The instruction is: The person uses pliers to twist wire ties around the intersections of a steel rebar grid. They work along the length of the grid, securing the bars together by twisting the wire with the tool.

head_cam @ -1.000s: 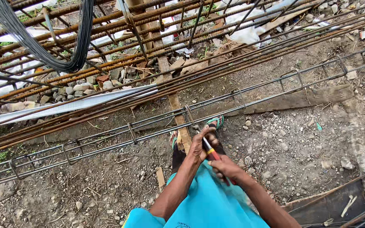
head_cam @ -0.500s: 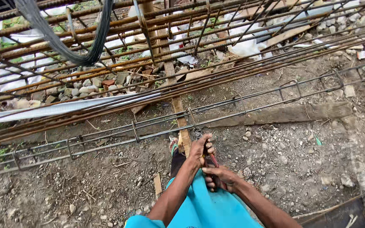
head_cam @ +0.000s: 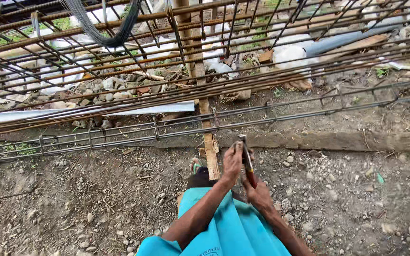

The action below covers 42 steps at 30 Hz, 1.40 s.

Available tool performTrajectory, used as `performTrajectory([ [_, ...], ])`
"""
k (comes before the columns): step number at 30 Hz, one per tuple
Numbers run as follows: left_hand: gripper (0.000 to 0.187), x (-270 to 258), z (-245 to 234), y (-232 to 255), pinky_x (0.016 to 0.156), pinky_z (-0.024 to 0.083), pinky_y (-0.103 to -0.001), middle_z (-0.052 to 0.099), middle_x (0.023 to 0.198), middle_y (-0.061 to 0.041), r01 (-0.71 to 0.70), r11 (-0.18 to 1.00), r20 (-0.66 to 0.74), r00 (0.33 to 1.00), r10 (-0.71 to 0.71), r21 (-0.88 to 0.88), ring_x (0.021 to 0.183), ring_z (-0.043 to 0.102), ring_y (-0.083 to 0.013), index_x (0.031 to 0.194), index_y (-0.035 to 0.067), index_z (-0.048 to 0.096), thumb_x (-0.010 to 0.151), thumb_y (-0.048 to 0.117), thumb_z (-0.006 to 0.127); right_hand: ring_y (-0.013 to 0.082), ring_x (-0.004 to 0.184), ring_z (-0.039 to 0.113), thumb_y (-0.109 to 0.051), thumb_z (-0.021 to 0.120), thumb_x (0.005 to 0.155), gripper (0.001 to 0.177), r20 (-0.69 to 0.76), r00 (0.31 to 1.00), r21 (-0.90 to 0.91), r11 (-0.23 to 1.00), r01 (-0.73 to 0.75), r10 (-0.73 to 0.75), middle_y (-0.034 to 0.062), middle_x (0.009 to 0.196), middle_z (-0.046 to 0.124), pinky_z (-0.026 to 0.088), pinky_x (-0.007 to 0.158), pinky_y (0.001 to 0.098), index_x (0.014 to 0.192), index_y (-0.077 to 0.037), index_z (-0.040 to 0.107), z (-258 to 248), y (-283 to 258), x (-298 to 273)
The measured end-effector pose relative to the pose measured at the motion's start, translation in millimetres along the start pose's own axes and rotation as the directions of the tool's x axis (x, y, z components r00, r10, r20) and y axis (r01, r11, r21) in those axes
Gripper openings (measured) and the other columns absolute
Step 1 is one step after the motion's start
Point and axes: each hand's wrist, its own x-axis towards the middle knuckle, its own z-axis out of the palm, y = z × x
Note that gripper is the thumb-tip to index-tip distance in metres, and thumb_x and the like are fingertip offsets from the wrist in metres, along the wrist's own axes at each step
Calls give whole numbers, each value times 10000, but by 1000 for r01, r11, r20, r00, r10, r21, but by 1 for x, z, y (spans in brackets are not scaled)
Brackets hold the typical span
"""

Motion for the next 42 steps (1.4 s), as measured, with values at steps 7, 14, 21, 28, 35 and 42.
performTrajectory([
  [7,334,-43,29,21,651,384,-196,584,926,110,-103,918,414,908,-71,383,807,498,-46,1202,137,707,1079,353,485,312,555,597,-314,559,976,338,136,929,912,410,19,-345,205,689,629,508,508,443,925,19,579,-10,41,-11],
  [14,493,-27,-18,122,597,608,-319,718,819,-174,156,983,491,852,-182,95,657,703,-235,1265,-8,635,1086,407,436,194,530,658,-233,506,1037,185,-509,824,387,789,477,-249,89,717,609,474,289,266,1177,-113,517,-28,-46,-42],
  [21,488,6,-113,212,1111,455,-342,633,1331,-222,204,977,565,799,-205,66,1298,591,-293,1330,-34,570,1066,332,384,175,1024,741,-3,667,819,363,-16,877,97,872,480,-481,48,1193,768,599,882,248,1152,-118,754,73,-122,-3],
  [28,607,44,-246,280,1163,432,-430,656,1306,-209,-23,965,648,745,-157,260,1282,610,-300,1348,-1,576,1037,466,347,79,495,452,-207,694,901,104,-278,842,108,856,505,-462,-22,610,588,361,447,304,847,-123,727,185,-168,0],
  [35,254,133,-381,203,747,552,-512,681,1080,-149,-329,-36,313,923,-224,944,915,667,-351,1200,158,635,991,271,545,91,671,546,-95,667,871,342,-236,839,32,859,510,-490,20,1033,811,449,586,240,1209,-113,721,162,-199,-41],
  [42,409,175,-387,181,524,488,-454,589,976,-122,-765,-440,778,595,-200,471,805,598,-340,1313,49,516,931,191,542,217,1144,731,-143,656,903,306,-173,812,95,811,577,-557,113,1225,753,593,990,322,1194,-76,722,166,-202,-49],
])
